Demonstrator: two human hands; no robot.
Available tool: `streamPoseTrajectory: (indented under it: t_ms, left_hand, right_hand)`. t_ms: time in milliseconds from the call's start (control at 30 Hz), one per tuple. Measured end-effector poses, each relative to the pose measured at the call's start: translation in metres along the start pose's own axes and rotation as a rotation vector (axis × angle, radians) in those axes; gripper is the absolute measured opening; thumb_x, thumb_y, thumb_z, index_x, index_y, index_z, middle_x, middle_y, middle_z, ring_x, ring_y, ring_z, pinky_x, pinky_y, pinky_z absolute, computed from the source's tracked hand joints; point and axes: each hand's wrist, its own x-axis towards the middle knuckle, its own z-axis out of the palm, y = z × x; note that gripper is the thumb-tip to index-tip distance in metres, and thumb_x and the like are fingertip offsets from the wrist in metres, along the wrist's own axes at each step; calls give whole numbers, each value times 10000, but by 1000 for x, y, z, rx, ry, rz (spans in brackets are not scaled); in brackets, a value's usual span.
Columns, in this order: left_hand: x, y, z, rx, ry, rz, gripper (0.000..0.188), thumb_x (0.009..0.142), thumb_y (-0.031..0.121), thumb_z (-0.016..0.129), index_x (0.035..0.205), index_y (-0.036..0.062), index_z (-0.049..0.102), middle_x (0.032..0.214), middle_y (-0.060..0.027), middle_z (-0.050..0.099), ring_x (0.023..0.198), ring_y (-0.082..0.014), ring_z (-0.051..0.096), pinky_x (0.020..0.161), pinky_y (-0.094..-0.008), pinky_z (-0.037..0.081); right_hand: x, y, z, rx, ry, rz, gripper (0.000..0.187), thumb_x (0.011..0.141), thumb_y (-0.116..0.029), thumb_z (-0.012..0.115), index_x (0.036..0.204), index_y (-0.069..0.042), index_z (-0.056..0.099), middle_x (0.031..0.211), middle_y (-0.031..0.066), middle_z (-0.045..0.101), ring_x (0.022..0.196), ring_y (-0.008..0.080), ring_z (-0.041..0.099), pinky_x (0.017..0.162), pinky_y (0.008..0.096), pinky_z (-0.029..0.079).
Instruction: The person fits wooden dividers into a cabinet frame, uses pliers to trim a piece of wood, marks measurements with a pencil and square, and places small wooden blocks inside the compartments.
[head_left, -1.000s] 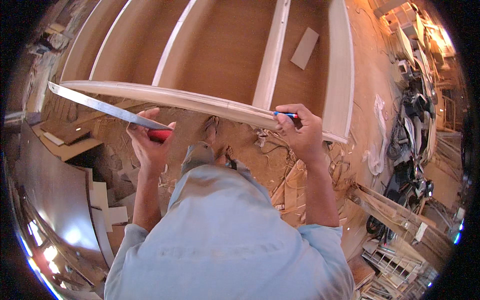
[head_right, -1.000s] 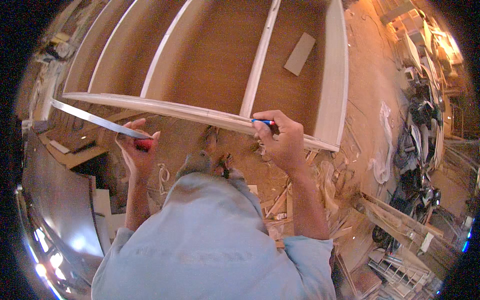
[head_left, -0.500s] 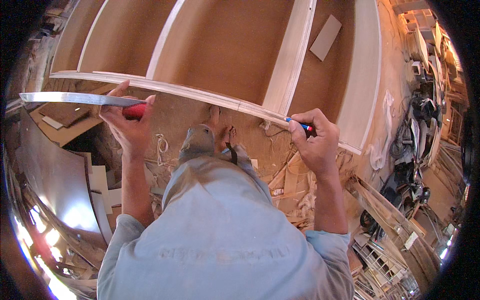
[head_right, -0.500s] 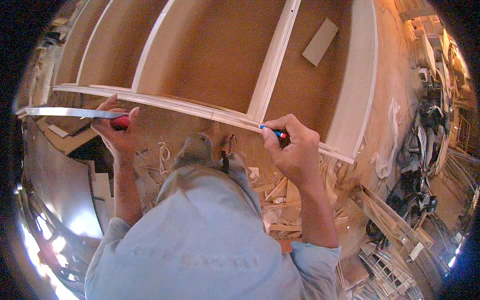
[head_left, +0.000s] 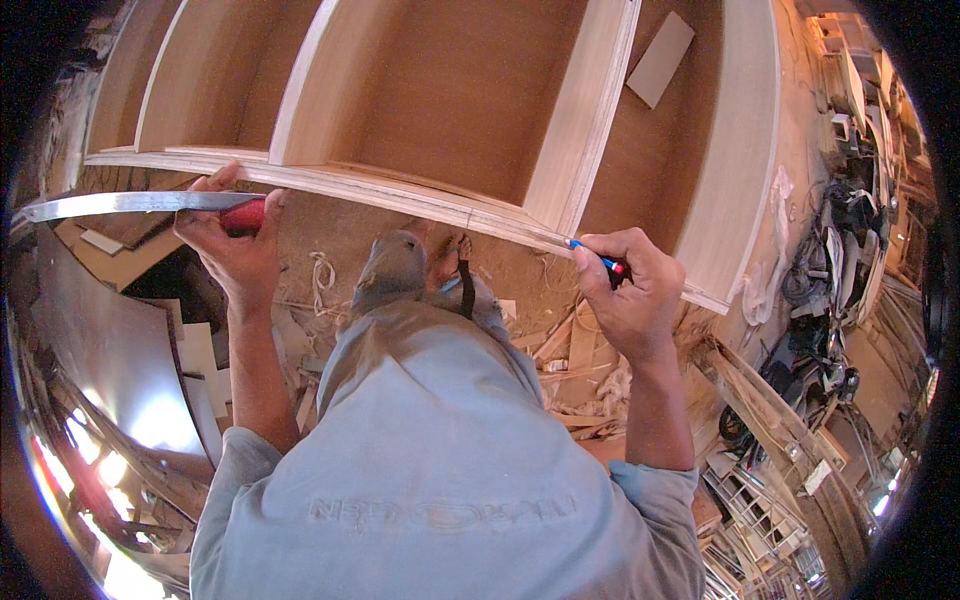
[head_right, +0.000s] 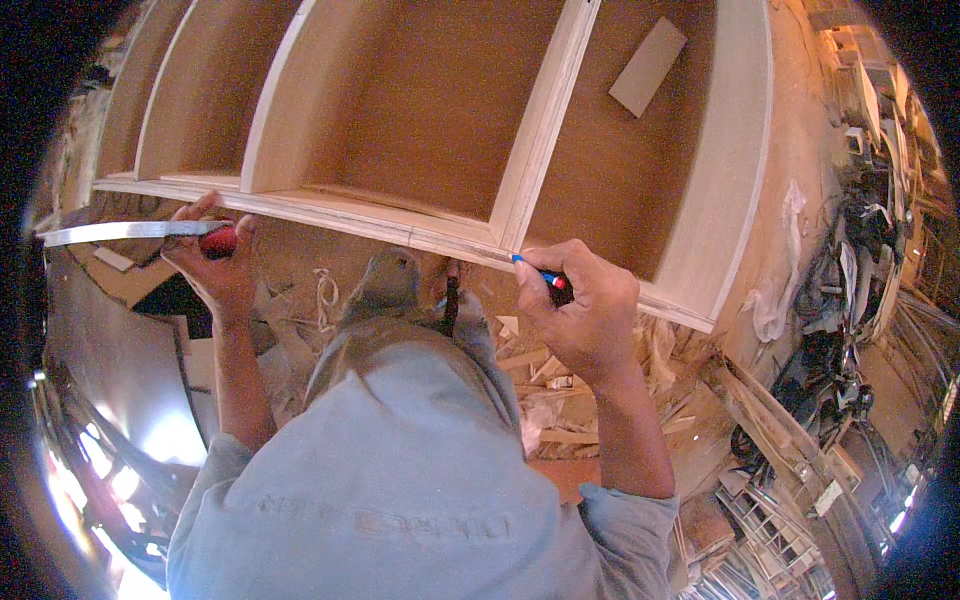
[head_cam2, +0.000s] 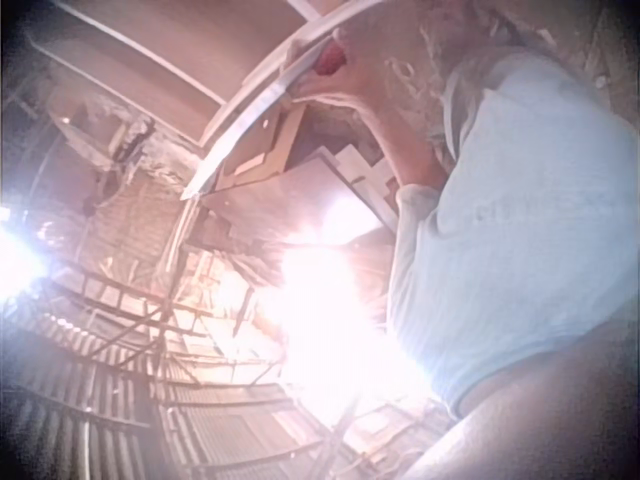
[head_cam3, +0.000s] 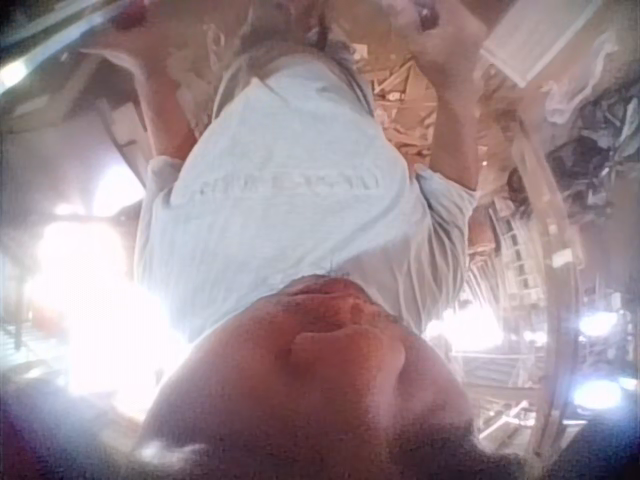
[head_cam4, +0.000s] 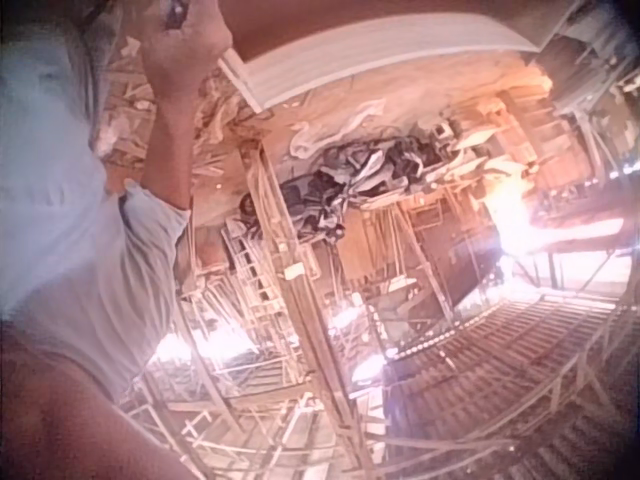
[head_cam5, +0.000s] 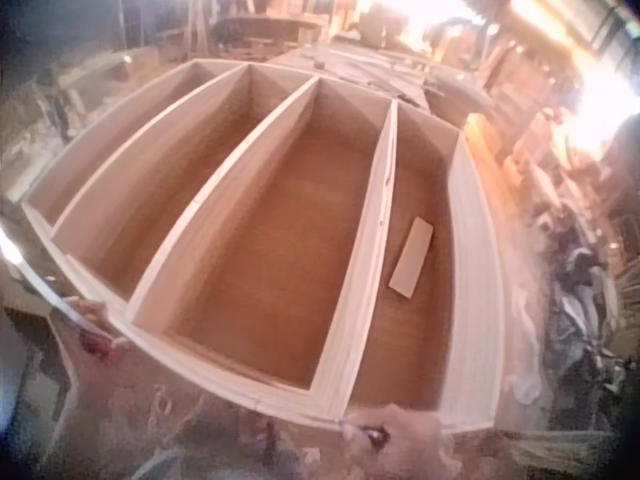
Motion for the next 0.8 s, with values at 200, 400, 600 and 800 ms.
streamPoseTrajectory:
  t_ms: [200,400,600,800]
  left_hand:
    - [-2,0,2,-64,10,-40,788,810,168,889,1303,32,289,1303,-233,591,1199,-273,579,1007,-374,495]
    - [-4,-4,5,-124,43,-16,785,814,172,886,1304,28,291,1303,-234,589,1189,-270,583,981,-363,507]
    - [-3,-3,6,-126,36,-26,812,801,171,897,1308,26,279,1300,-234,588,1183,-281,587,991,-376,491]
    - [-3,-4,2,28,37,33,779,793,249,902,1351,15,411,1309,-154,565,1219,-288,493,1098,-424,366]
  right_hand:
    - [1,0,-1,-3,-2,-7,87,859,-93,758,887,-35,700,741,107,703,610,157,657,577,290,517]
    - [1,1,-3,3,-35,-15,89,858,-88,764,888,-37,698,738,107,700,608,153,655,574,288,517]
    - [0,2,-3,4,-37,-10,85,892,-73,756,909,-2,715,769,64,715,666,72,619,597,235,496]
    - [1,3,-8,-21,-102,-53,100,877,-89,769,906,-9,716,761,70,717,658,95,642,607,248,511]
